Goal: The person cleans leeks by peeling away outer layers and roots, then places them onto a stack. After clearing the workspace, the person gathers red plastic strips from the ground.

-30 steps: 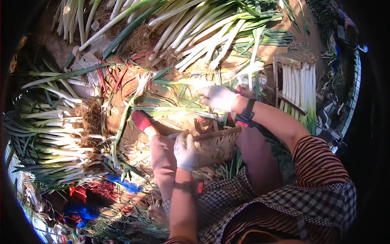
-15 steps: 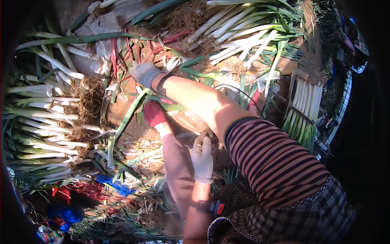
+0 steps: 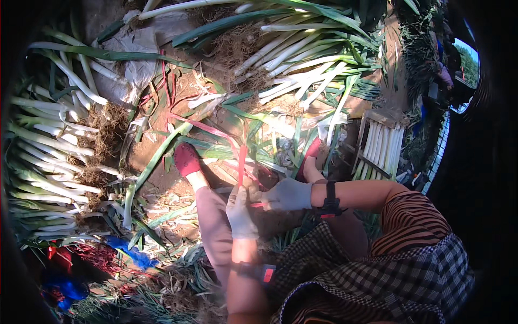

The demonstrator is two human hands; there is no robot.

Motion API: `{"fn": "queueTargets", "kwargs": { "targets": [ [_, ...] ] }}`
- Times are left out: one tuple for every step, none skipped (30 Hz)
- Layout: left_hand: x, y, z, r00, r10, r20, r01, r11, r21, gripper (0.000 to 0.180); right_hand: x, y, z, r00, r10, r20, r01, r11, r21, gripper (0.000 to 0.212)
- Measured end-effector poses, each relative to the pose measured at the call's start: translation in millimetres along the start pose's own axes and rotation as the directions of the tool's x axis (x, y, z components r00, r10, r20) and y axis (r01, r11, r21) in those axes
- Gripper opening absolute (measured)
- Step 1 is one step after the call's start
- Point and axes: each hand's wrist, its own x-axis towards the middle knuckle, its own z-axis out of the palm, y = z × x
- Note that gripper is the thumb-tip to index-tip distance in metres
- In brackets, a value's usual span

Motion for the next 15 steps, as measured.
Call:
{"fn": "queueTargets", "kwargs": {
  "targets": [
    [-1,1,-5,0.996,0.049,0.073,-0.043,0.996,-0.081,0.015,-4,-1,1,0.996,0.047,0.078,-0.055,0.993,0.105,0.03],
    [0,2,-10,0.996,0.054,0.068,-0.048,0.995,-0.087,0.015,-3,5,2,0.996,0.043,0.084,-0.051,0.994,0.1,0.03],
    [-4,6,-4,0.991,0.137,-0.004,-0.137,0.989,-0.062,0.015,-3,17,2,0.995,0.086,0.049,-0.093,0.983,0.161,0.029],
    [-5,12,0,0.97,0.227,-0.081,-0.23,0.973,-0.029,0.014,2,29,-2,0.992,0.121,0.018,-0.122,0.967,0.222,0.029],
    [-4,15,2,0.949,0.271,-0.159,-0.289,0.952,-0.102,0.014,5,44,-9,0.987,0.154,-0.039,-0.148,0.981,0.124,0.029],
    [-3,20,3,0.948,0.275,-0.16,-0.294,0.95,-0.109,0.014,16,58,-19,0.982,0.184,-0.045,-0.187,0.98,-0.069,0.033],
    [-3,25,-1,0.945,0.275,-0.176,-0.315,0.913,-0.261,0.015,28,70,-30,0.976,0.212,-0.054,-0.219,0.942,-0.254,0.037],
    [-5,30,-5,0.942,0.275,-0.192,-0.331,0.85,-0.409,0.017,35,72,-49,0.975,0.22,-0.024,-0.222,0.971,-0.089,0.043],
    [-8,32,-10,0.947,0.252,-0.2,-0.306,0.897,-0.318,0.021,39,70,-70,0.974,0.227,0.008,-0.227,0.971,0.079,0.049],
    [-11,33,-8,0.943,0.253,-0.215,-0.313,0.893,-0.324,0.021,47,55,-91,0.968,0.249,0.0,-0.232,0.902,0.365,0.052],
    [-16,35,1,0.919,0.27,-0.287,-0.333,0.922,-0.198,0.024,63,38,-111,0.963,0.271,0.0,-0.213,0.758,0.616,0.056],
    [-15,31,12,0.899,0.281,-0.335,-0.324,0.943,-0.079,0.026,78,45,-122,0.927,0.31,-0.21,-0.181,0.863,0.472,0.053],
    [-9,21,-4,0.922,0.273,-0.274,-0.307,0.947,-0.091,0.033,106,40,-129,0.871,0.275,-0.406,-0.154,0.939,0.307,0.051],
    [-7,17,-12,0.915,0.277,-0.293,-0.316,0.944,-0.094,0.033,135,17,-141,0.836,0.28,-0.472,-0.265,0.959,0.101,0.043],
    [-6,12,-12,0.913,0.282,-0.295,-0.328,0.937,-0.119,0.034,162,6,-148,0.812,0.194,-0.55,-0.255,0.966,-0.036,0.039]
  ]
}}
